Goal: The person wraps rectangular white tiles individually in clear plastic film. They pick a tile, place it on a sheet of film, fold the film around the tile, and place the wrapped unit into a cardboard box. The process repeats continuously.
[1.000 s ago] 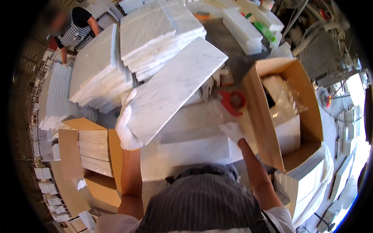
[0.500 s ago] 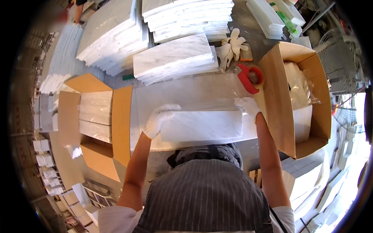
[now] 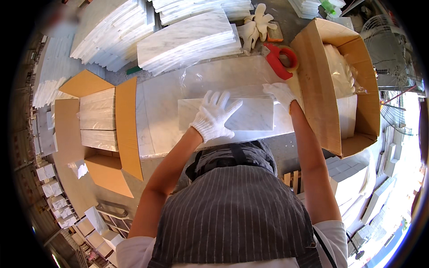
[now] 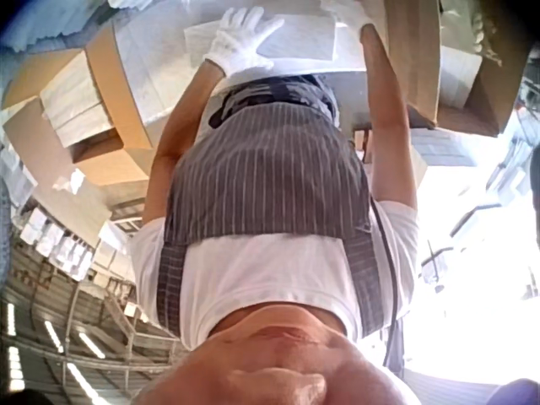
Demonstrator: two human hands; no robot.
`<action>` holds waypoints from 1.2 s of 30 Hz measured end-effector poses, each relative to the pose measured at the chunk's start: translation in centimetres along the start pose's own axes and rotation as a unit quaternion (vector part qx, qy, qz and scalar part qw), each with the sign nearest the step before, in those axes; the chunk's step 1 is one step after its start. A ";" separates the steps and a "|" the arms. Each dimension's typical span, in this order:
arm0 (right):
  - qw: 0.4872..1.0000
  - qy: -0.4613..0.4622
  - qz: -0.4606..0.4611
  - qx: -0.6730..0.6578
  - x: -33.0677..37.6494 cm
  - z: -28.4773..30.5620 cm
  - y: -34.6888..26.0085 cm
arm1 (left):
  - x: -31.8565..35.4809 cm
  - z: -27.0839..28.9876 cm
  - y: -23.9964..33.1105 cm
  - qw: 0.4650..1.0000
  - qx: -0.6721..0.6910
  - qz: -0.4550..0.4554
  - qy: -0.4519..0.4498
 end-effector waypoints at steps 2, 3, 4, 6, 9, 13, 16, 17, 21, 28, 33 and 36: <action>1.000 0.012 0.005 -0.008 0.2 0.1 -0.1 | -0.1 0.0 0.0 1.000 0.012 -0.001 -0.005; 1.000 0.017 0.007 -0.013 0.3 0.0 -0.4 | 0.0 0.1 -0.1 1.000 0.013 0.004 0.001; 1.000 0.020 0.011 -0.013 0.6 -0.1 -0.7 | 0.1 0.1 -0.1 1.000 0.015 0.010 0.007; 0.999 0.023 0.022 -0.009 1.1 -0.3 -2.0 | 0.1 0.3 0.0 1.000 0.020 0.017 0.005; 0.999 0.019 -0.005 0.029 -0.1 0.3 0.0 | -0.1 0.3 0.5 1.000 0.003 0.005 -0.003; 1.000 -0.007 -0.006 -0.026 -0.2 0.0 0.4 | -0.1 0.1 1.0 0.999 -0.035 -0.024 0.025; 1.000 -0.004 -0.002 -0.009 0.3 -0.2 -0.3 | -0.2 0.4 1.0 0.999 -0.014 -0.022 0.028; 1.000 -0.004 -0.005 -0.015 0.2 -0.2 -0.1 | -0.1 0.3 0.9 1.000 -0.007 -0.019 0.022; 0.999 0.011 0.002 -0.033 0.2 -0.1 -0.1 | -0.4 -0.1 0.8 1.000 0.005 0.004 0.001; 1.000 0.012 0.002 -0.028 0.0 0.5 0.2 | -0.7 0.0 1.0 1.000 -0.002 0.011 0.016; 1.000 -0.002 -0.018 -0.015 -0.5 0.2 0.7 | -0.6 -0.6 0.7 1.000 -0.002 0.010 -0.014; 0.998 -0.014 -0.055 -0.038 -1.0 0.0 1.2 | -0.3 -0.9 0.5 0.999 -0.015 0.024 -0.015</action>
Point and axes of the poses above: each hand's wrist, its own x-axis away from the middle knuckle, its own z-axis out of the back of the hand, y = z × x, the point moved 10 cm from there along -x, towards the middle knuckle, and after that the axes turned 2 degrees about -x, right-handed, at the moved point
